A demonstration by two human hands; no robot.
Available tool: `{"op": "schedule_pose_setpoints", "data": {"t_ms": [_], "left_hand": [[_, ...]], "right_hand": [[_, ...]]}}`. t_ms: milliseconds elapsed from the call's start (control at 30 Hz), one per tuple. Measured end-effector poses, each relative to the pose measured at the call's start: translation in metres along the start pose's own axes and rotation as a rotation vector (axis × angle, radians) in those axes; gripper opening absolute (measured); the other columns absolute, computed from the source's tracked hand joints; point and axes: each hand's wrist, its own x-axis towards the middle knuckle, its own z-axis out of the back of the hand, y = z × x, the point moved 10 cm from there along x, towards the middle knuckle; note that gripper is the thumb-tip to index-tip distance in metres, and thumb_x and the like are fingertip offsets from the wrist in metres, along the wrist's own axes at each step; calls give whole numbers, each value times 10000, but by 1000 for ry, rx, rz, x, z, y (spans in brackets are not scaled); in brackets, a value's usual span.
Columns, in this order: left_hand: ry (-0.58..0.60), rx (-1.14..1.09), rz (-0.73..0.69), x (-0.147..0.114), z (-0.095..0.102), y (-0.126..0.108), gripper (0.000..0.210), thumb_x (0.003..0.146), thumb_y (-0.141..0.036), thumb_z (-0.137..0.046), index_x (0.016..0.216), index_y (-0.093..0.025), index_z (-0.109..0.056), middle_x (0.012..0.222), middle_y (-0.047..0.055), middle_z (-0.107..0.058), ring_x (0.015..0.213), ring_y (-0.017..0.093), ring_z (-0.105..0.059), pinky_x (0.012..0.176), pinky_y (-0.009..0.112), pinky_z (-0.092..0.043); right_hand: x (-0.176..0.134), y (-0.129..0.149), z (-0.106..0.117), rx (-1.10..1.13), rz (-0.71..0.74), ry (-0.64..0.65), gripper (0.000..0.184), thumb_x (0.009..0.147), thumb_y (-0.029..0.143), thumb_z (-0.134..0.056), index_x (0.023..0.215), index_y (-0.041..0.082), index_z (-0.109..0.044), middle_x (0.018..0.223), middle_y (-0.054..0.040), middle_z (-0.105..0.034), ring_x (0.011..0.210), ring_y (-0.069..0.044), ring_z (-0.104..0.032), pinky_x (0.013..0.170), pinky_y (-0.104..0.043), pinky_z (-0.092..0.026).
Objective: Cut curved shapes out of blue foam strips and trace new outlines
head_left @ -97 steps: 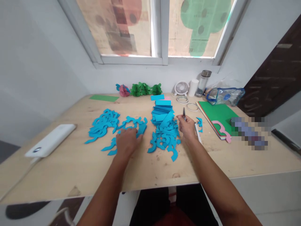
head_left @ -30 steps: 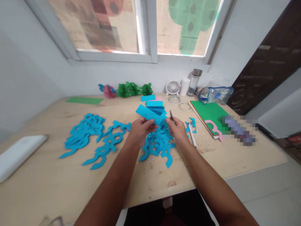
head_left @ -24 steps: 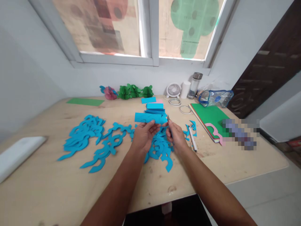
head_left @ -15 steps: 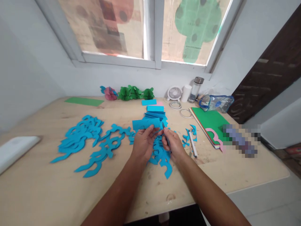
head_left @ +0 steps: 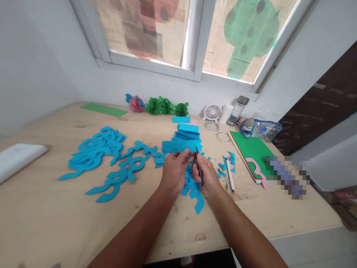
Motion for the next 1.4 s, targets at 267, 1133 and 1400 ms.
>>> {"op": "schedule_pose_setpoints", "data": {"t_ms": [267, 1133, 1400], "left_hand": [[-17, 31, -51, -1, -1, -5, 227, 622, -311, -797, 647, -134, -656, 669, 57, -705, 722, 205, -696, 662, 304, -555], [-14, 24, -33, 0, 1, -3, 193, 621, -271, -793, 631, -138, -654, 653, 29, -688, 692, 172, -683, 725, 307, -547], [-8, -21, -7, 0, 0, -1, 176, 608, -231, -796, 628, -133, -650, 636, 2, -670, 628, 120, -640, 686, 258, -529]], "right_hand": [[0, 0, -1, -31, 16, 2, 489, 751, 594, -642, 563, 183, -455, 406, 84, -390, 313, -27, -263, 333, -210, -142], [-1, 2, 1, -38, 4, -35, 480, 689, 618, -675, 609, 193, -465, 392, 103, -372, 313, -28, -232, 319, -191, -136], [-1, 0, 3, -23, -2, -43, 461, 694, 602, -686, 633, 189, -489, 388, 111, -374, 302, -26, -236, 310, -184, -131]]}}
